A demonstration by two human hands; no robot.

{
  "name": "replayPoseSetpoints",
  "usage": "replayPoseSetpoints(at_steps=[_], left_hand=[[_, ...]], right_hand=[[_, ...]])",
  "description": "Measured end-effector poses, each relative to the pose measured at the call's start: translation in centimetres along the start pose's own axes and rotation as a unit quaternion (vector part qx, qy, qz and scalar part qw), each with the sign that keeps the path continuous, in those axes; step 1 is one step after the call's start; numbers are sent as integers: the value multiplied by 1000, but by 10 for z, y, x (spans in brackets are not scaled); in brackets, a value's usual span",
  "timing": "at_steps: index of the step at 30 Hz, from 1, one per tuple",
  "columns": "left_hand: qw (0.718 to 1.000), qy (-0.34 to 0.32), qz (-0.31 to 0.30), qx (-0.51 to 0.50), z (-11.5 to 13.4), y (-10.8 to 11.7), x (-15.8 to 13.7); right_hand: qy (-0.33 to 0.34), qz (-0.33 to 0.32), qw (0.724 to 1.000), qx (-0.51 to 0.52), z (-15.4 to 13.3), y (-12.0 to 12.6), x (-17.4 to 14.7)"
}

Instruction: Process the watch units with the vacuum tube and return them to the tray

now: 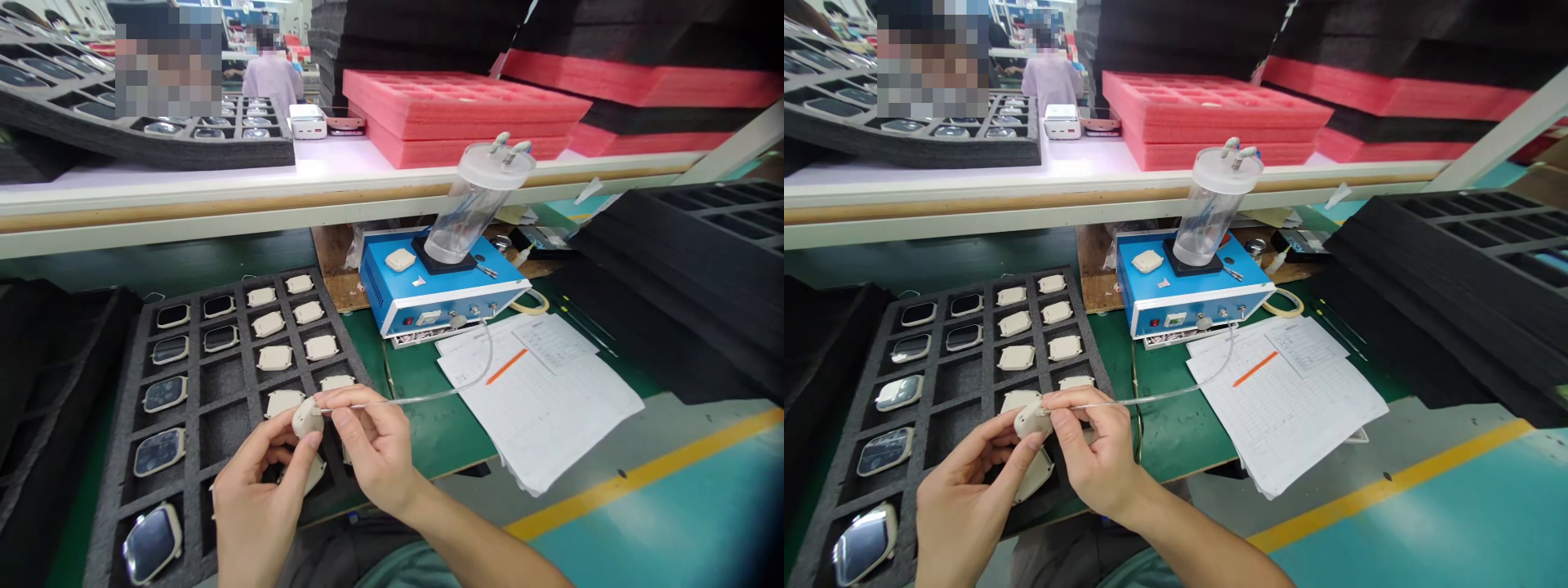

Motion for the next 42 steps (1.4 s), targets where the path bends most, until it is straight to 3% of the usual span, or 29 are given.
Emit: replayPoseSetpoints(at_steps=[33, 38, 40, 42], left_hand=[[1000, -9, -2, 16, -7, -2, -3], [987, -100, -15, 125, 15, 18, -7], [966, -134, -6, 221, 27, 36, 3], [938, -126, -26, 321, 29, 51, 19]], right_hand=[[-19, -10, 1000, -8, 3, 0, -3], [-53, 56, 997, 12, 4, 9, -11], [-85, 80, 993, 34, 7, 11, -15], [-104, 84, 990, 47, 9, 11, -17]])
Point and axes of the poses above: each hand's wrist, its own x-axis towards the middle knuckle, its own y-axis out of the back of the hand, z = x × y, the point moved 5 cm from there along x, towards the middle knuckle, and after that the axes turned 10 degrees about y, right-handed, at the moved point
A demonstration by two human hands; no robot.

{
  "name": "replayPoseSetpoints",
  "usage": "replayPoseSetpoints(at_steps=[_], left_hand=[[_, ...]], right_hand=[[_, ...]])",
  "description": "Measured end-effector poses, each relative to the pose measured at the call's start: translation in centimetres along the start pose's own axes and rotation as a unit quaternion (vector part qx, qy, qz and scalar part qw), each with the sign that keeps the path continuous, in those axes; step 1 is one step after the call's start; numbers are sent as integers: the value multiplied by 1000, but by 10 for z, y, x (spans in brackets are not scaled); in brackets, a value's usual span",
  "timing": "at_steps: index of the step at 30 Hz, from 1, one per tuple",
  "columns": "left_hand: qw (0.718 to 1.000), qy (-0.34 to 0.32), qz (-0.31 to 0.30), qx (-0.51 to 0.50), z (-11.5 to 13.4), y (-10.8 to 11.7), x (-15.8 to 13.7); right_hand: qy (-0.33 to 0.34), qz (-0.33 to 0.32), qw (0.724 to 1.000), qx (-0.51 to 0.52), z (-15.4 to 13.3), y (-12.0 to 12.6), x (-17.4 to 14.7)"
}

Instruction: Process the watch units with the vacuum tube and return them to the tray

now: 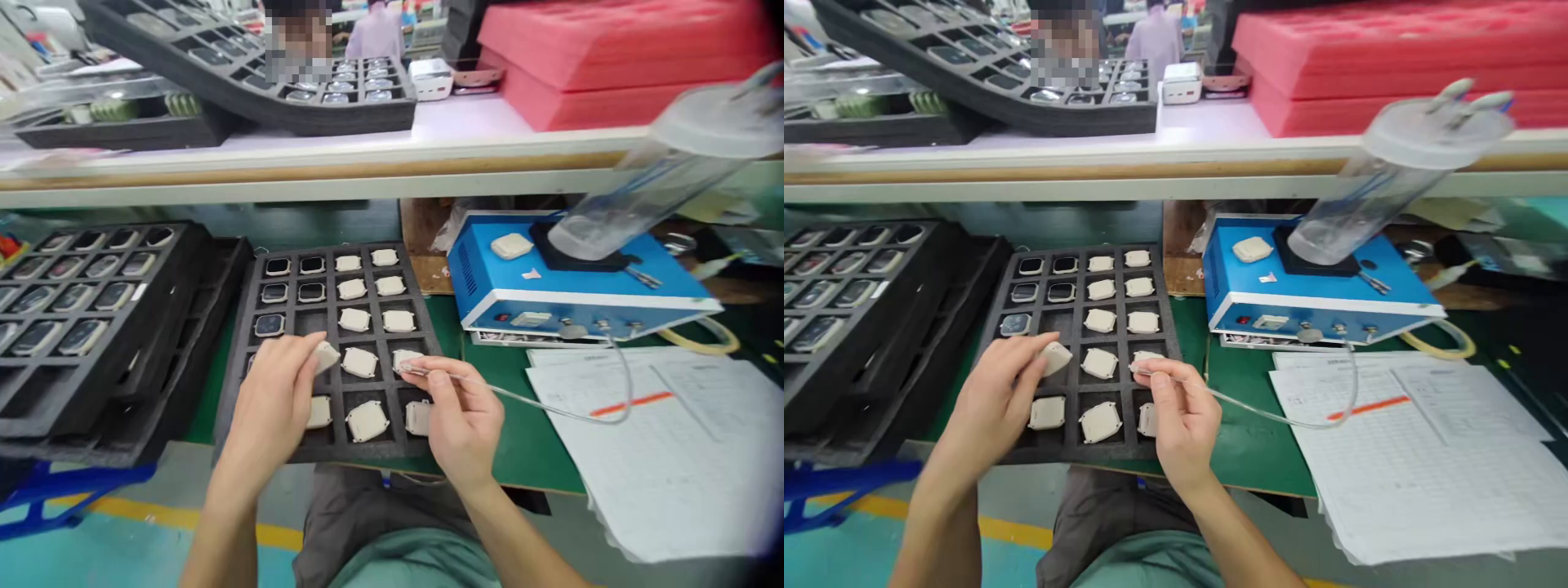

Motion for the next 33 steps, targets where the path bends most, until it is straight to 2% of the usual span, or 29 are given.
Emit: replayPoseSetpoints(at_steps=[4, 5, 9, 11, 14, 16, 18, 20, 22, 23, 25, 26, 29, 31, 33], left_hand=[[988, -2, -123, 92, -24, 1, 14], [987, -9, -125, 99, -26, 2, 12], [990, -63, -32, 123, -20, 12, -18], [984, -101, -43, 141, -13, 10, -37], [971, -122, -85, 185, -11, 1, -54], [968, -139, -84, 190, -13, -3, -58], [973, -162, -52, 154, -16, -2, -61], [988, -132, 23, 81, -24, 5, -58], [993, -18, 114, -31, -38, 14, -51], [983, 53, 138, -111, -44, 15, -47], [931, 167, 137, -293, -48, 10, -40], [897, 197, 112, -379, -44, 4, -36], [793, 235, 25, -562, -28, -10, -27], [725, 256, -25, -639, -25, -16, -24], [663, 269, -49, -697, -28, -17, -25]], right_hand=[[-9, -2, 1000, -2, 0, 1, -2], [-10, -3, 1000, -4, 0, 2, -3], [-9, -9, 1000, -8, 0, 3, -3], [-8, -16, 1000, -4, 0, 2, -2], [-8, -26, 1000, -6, -1, 0, 0], [-3, -24, 1000, -8, -3, -1, 1], [5, -19, 1000, -4, -5, -2, 3], [13, -20, 1000, 2, -7, -4, 5], [20, -25, 999, 9, -8, -7, 8], [22, -28, 999, 12, -9, -9, 10], [24, -32, 999, 12, -10, -10, 12], [23, -33, 999, 10, -10, -10, 12], [18, -34, 999, -5, -9, -6, 7], [11, -35, 999, -22, -7, -2, 2], [0, -36, 999, -39, -2, 2, -2]])
Point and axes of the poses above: each hand's wrist, its own x-axis towards the middle knuckle, its own y-axis out of the back of the hand, z = x × y, the point moved 5 cm from there along x, towards the middle knuckle, and after that the axes turned 10 degrees about y, right-handed, at the moved point
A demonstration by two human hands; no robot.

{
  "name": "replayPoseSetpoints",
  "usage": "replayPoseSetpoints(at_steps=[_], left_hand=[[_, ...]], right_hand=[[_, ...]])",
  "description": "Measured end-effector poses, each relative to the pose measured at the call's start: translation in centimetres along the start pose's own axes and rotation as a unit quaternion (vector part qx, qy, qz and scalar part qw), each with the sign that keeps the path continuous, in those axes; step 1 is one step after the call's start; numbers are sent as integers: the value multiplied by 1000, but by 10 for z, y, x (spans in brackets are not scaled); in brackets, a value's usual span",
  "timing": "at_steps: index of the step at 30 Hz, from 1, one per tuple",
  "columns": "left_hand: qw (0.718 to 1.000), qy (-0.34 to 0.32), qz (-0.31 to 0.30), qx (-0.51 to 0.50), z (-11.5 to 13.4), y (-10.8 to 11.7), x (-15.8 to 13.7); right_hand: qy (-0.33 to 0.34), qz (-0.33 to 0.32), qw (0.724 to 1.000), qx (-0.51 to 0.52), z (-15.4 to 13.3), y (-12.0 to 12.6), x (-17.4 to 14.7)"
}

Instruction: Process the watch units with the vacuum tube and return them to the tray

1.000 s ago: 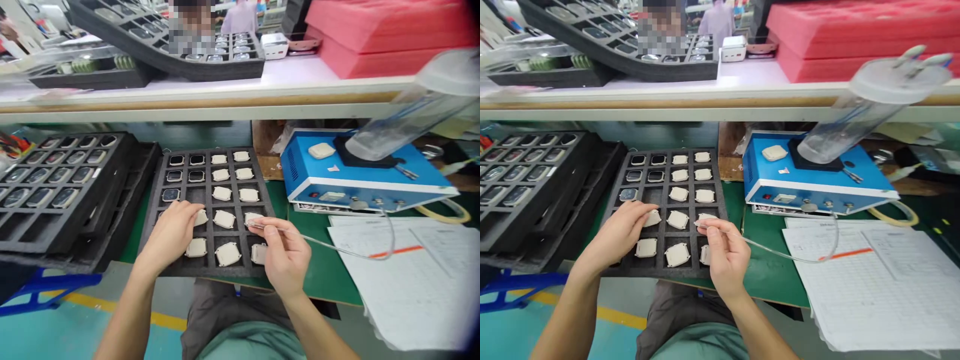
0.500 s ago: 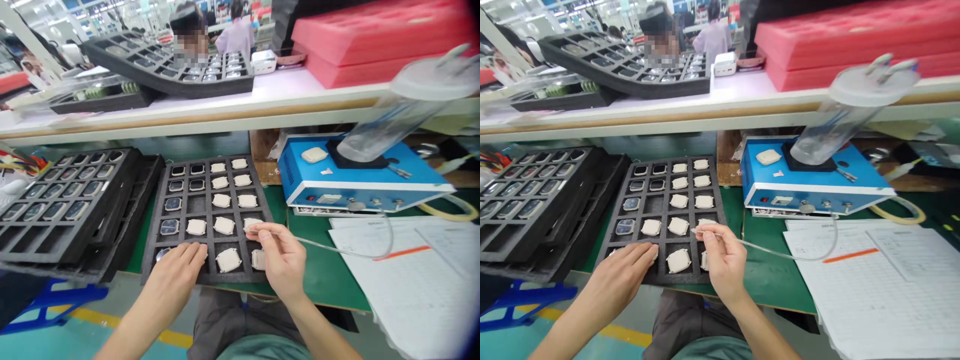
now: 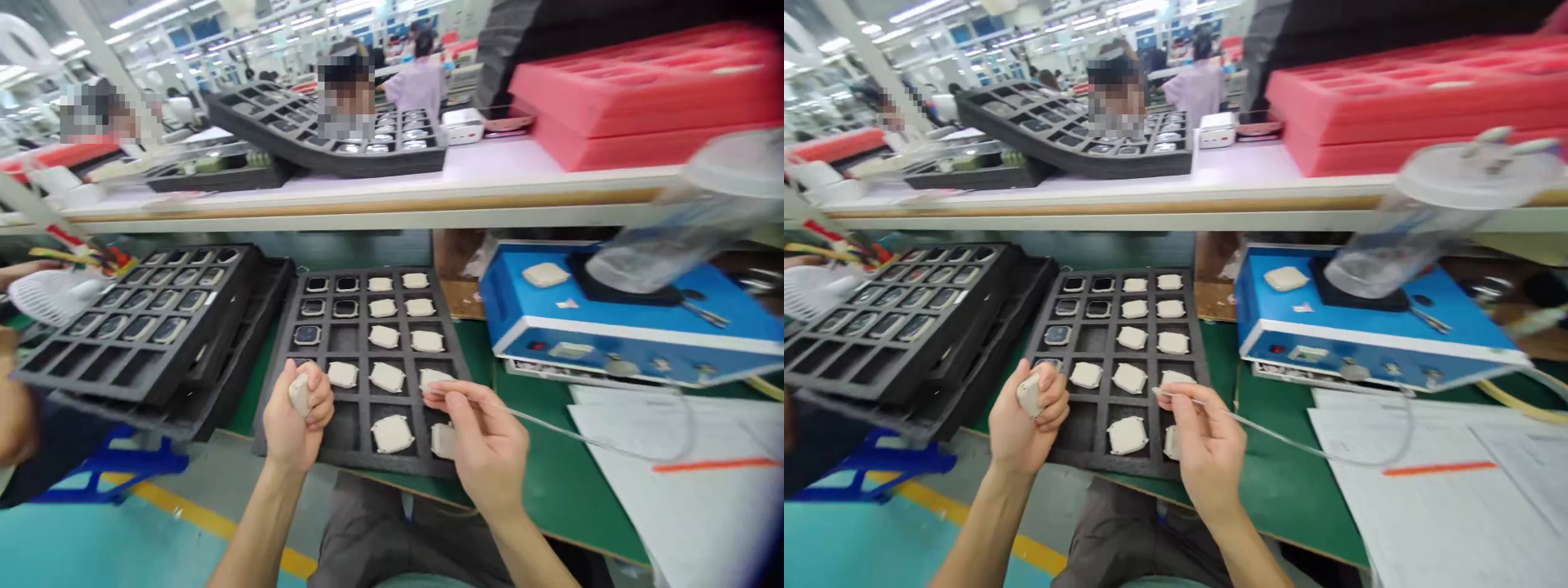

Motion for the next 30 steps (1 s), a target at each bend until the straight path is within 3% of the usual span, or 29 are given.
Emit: replayPoseSetpoints(at_steps=[7, 30], left_hand=[[992, 38, -13, -116, -2, 14, -2], [981, 44, -25, -186, -4, 16, -3]], right_hand=[[-34, 6, 999, 1, 11, 6, -11], [-38, 18, 999, -13, 9, 9, -12]])
Point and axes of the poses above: each hand's wrist, its own x-axis towards the middle knuckle, its own y-axis out of the back of the hand, z = x × y, the point moved 5 cm from there along x, towards the middle knuckle, and after that the axes turned 10 degrees about y, right-handed, at the moved point
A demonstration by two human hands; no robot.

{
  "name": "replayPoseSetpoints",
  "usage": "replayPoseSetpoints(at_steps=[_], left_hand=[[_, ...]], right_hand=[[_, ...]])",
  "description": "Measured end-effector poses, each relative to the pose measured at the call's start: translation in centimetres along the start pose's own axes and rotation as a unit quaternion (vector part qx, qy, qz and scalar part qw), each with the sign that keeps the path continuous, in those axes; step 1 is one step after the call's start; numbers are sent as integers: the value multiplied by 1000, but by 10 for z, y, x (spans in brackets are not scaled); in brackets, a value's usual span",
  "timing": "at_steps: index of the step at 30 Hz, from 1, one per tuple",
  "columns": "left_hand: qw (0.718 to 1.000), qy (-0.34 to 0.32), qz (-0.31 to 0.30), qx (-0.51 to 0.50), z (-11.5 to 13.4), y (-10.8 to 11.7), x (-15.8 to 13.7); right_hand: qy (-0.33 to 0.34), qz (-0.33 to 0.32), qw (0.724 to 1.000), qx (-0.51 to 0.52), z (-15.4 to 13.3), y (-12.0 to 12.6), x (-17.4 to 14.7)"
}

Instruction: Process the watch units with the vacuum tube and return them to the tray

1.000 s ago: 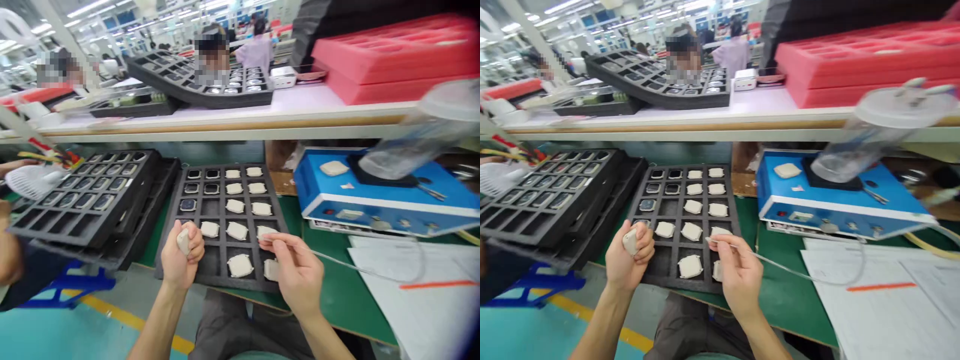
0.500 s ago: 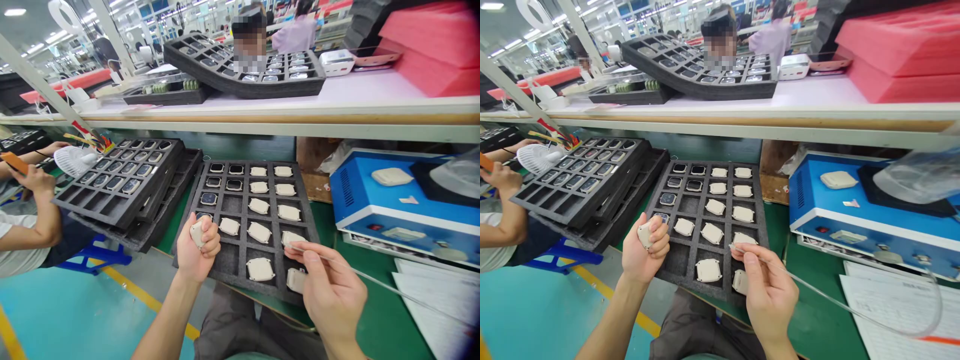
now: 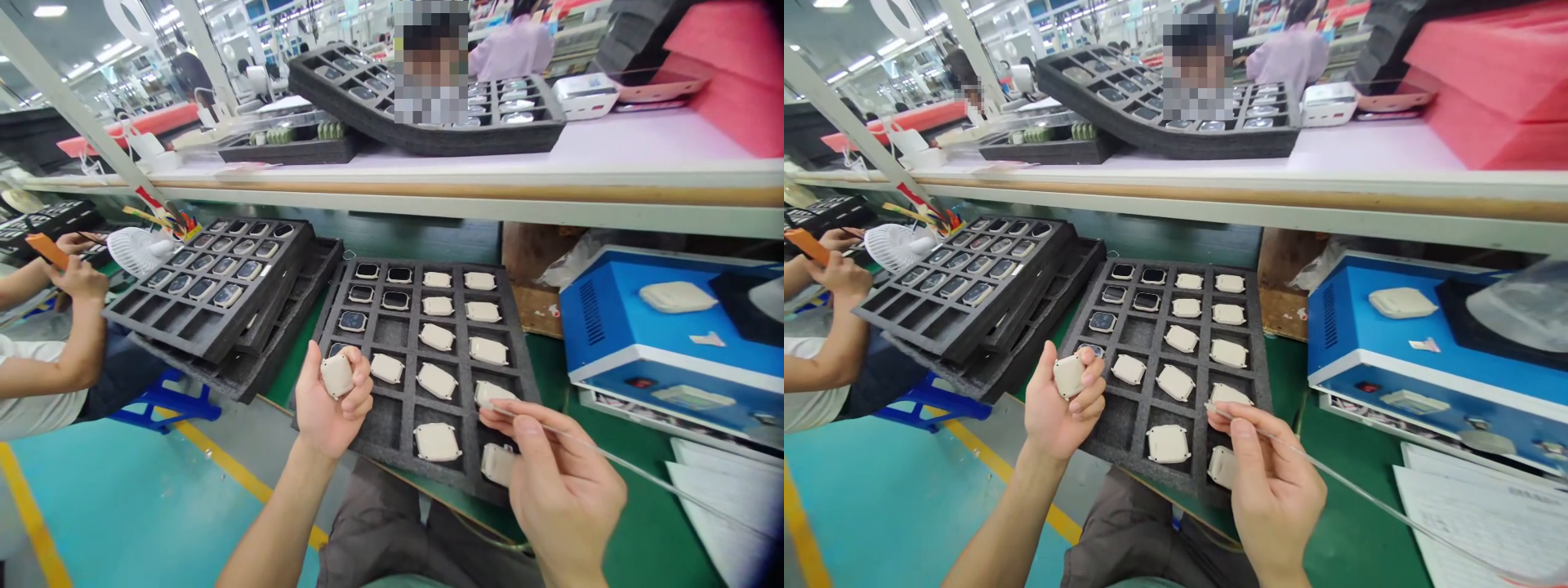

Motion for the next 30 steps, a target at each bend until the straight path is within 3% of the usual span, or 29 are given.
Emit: replayPoseSetpoints(at_steps=[6, 11, 17, 30], left_hand=[[1000, 5, -19, 1, -3, 3, 0], [998, -36, -47, 33, -7, 1, 0], [986, -108, -22, 122, -12, -2, -3], [959, -133, -19, 248, -29, 5, -8]], right_hand=[[4, 14, 1000, -5, 0, 0, -2], [1, 21, 1000, -1, -4, -2, -2], [4, 26, 1000, -10, -5, -2, -2], [7, 35, 999, -3, -6, -3, -2]])
Point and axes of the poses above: each hand's wrist, its own x-axis towards the middle knuckle, its own y-axis out of the back of the hand, z = x × y, the point moved 5 cm from there along x, towards the middle knuckle, and after that the axes turned 10 degrees about y, right-handed, at the moved point
